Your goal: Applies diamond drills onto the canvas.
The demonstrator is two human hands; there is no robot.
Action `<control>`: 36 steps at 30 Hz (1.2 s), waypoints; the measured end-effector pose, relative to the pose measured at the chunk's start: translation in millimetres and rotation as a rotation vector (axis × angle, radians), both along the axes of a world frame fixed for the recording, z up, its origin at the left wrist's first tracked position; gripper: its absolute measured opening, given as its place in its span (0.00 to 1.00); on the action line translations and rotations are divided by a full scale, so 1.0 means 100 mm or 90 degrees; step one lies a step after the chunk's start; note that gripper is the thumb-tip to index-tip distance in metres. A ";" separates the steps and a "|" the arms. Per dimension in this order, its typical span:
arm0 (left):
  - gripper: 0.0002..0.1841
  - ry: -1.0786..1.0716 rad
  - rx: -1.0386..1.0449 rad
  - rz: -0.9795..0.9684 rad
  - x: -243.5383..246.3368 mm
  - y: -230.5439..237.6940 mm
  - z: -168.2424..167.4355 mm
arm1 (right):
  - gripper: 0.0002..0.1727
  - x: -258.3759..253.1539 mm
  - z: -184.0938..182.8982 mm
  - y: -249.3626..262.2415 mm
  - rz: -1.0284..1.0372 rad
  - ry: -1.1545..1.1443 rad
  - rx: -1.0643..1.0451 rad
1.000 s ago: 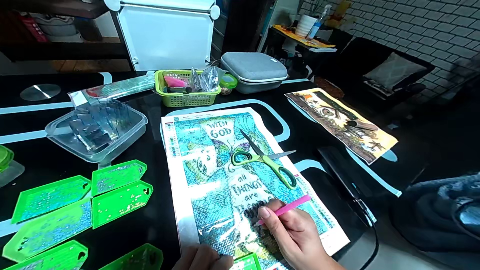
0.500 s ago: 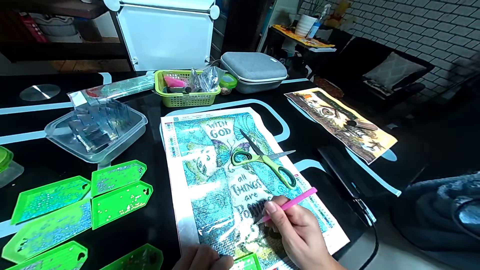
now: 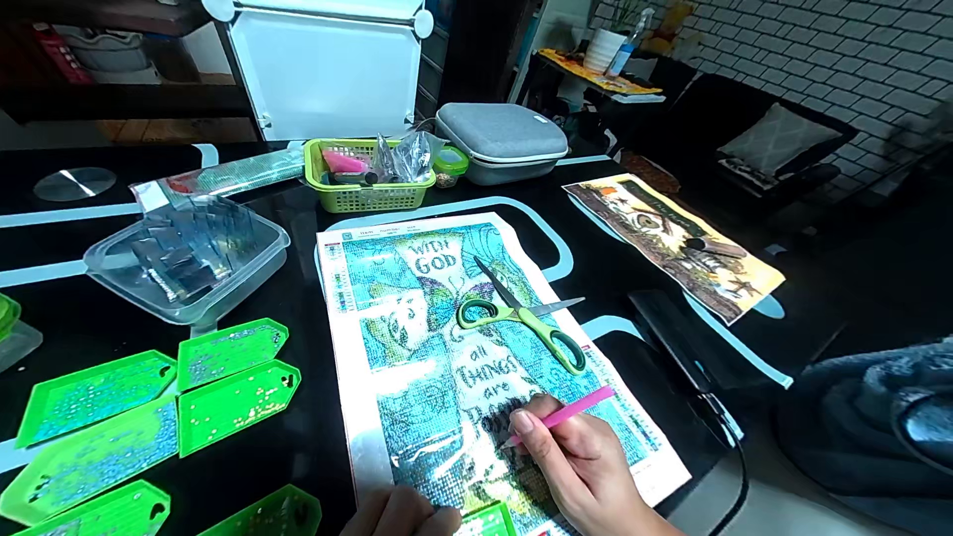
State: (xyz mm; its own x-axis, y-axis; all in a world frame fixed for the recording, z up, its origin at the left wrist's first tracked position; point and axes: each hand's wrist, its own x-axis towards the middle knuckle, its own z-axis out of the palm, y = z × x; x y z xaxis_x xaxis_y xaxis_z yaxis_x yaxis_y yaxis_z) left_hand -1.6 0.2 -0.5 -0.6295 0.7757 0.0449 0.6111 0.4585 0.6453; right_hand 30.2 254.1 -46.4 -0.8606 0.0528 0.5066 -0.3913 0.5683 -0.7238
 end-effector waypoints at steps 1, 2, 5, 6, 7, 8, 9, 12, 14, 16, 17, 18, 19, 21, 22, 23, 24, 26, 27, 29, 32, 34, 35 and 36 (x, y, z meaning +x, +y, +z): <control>0.23 -0.001 0.000 0.000 0.00 0.00 0.00 | 0.19 0.00 0.00 0.00 -0.001 0.002 0.012; 0.23 -0.001 0.000 0.001 0.00 0.00 0.00 | 0.18 0.00 -0.01 0.00 -0.004 0.005 0.026; 0.23 0.000 0.001 0.002 0.00 0.00 0.00 | 0.18 0.01 -0.01 -0.01 -0.011 0.016 0.057; 0.23 -0.002 0.000 0.001 0.00 0.00 0.00 | 0.18 0.01 -0.01 -0.01 -0.012 0.020 0.061; 0.23 -0.003 0.001 0.000 0.00 0.00 0.01 | 0.19 0.01 -0.01 -0.01 -0.013 0.024 0.065; 0.23 -0.004 0.000 0.001 0.00 0.00 0.01 | 0.19 0.01 -0.01 -0.01 -0.014 0.026 0.066; 0.23 -0.004 -0.001 0.001 0.00 0.00 0.01 | 0.18 0.01 -0.01 -0.01 -0.014 0.026 0.067; 0.23 -0.006 -0.002 0.000 0.00 0.00 0.01 | 0.19 0.00 -0.01 -0.01 -0.015 0.016 0.049; 0.23 -0.002 -0.002 0.001 0.00 0.00 0.01 | 0.19 0.00 0.01 0.00 -0.012 0.000 -0.002; 0.23 0.006 0.000 0.002 0.01 0.00 0.00 | 0.19 0.00 0.02 0.00 -0.014 -0.005 -0.037; 0.23 0.007 0.000 0.002 0.01 0.00 0.00 | 0.19 0.00 0.02 0.00 -0.016 -0.007 -0.038; 0.23 0.006 0.001 0.002 0.01 0.00 0.00 | 0.19 0.00 0.01 0.00 -0.018 -0.007 -0.034; 0.23 0.004 0.000 0.001 0.01 0.00 0.01 | 0.19 0.01 0.01 0.00 -0.019 -0.006 -0.026; 0.23 0.002 -0.001 0.001 0.00 0.00 0.01 | 0.19 0.00 0.00 -0.01 -0.023 -0.002 0.000; 0.23 0.002 0.000 0.002 0.00 0.00 0.01 | 0.19 0.01 0.00 0.00 -0.026 0.002 0.012; 0.23 0.002 0.001 0.003 0.00 0.00 0.00 | 0.19 0.01 0.00 0.00 -0.027 0.006 0.025; 0.23 0.002 0.003 0.005 0.01 0.00 0.00 | 0.19 0.01 0.00 0.00 -0.027 0.013 0.035; 0.23 -0.001 0.004 0.008 0.01 0.00 0.00 | 0.18 0.02 0.00 0.00 -0.025 0.021 0.055; 0.23 -0.002 0.004 0.008 0.01 0.00 0.00 | 0.18 0.02 0.01 0.00 -0.022 0.016 0.062; 0.23 -0.001 0.004 0.007 0.01 -0.01 0.00 | 0.18 0.04 0.05 0.02 -0.013 -0.011 0.053; 0.23 0.007 0.008 0.006 0.01 -0.01 -0.01 | 0.17 0.07 0.10 0.01 -0.005 -0.036 -0.046; 0.23 0.012 0.016 0.009 0.01 -0.01 -0.01 | 0.16 0.14 0.15 -0.08 0.029 -0.044 -0.102; 0.23 0.013 0.016 0.010 0.01 -0.01 -0.01 | 0.16 0.19 0.18 -0.15 0.057 -0.057 -0.117; 0.23 0.013 0.015 0.009 0.01 -0.01 -0.01 | 0.16 0.24 0.20 -0.21 0.083 -0.069 -0.124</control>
State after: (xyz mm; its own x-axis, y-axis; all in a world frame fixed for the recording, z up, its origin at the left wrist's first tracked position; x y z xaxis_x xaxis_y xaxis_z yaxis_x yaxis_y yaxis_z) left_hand -0.4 -1.0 -1.9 -0.6392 0.7653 0.0754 0.6174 0.4522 0.6437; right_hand 54.2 233.1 -26.4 -0.9150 0.0251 0.4026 -0.3668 0.3639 -0.8562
